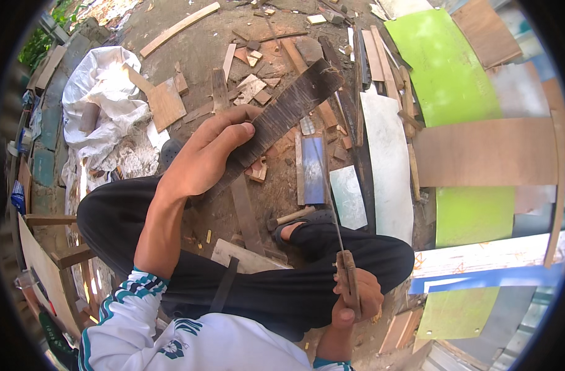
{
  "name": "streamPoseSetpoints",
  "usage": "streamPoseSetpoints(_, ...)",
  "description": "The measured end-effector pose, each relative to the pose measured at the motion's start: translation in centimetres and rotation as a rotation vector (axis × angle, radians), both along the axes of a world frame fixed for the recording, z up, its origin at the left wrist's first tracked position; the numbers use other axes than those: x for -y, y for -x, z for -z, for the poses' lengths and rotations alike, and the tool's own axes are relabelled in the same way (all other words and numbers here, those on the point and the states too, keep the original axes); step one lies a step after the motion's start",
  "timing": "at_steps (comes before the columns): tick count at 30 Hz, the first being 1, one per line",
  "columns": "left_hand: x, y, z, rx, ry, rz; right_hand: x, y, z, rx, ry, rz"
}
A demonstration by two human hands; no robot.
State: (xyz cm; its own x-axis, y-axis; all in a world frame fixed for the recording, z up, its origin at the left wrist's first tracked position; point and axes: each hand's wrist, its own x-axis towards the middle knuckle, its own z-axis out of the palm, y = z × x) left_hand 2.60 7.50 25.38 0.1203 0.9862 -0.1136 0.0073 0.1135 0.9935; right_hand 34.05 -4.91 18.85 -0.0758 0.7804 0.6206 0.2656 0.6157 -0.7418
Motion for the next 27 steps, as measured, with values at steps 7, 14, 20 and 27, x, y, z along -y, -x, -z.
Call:
streamPoseSetpoints(7, 1.1, 0.0, -1.1, 0.081, -0.061, -0.055, -0.8, 2.1, -1.7, 0.19, -0.185, 0.045)
streamPoseSetpoints(14, 1.2, 2.0, -1.4, -0.098, 0.041, -0.086, -1.8, 2.1, -2.2, 0.282, -0.222, -0.081)
streamPoseSetpoints(20, 1.0, 3.0, -0.9, -0.054, 0.034, -0.125, -2.6, 3.0, -3.6, 0.31, -0.263, -0.102)
streamPoseSetpoints(27, 0.9, 3.8, -0.2, -0.169, -0.012, -0.168, -2.7, 3.4, -4.6, 0.364, -0.208, -0.146)
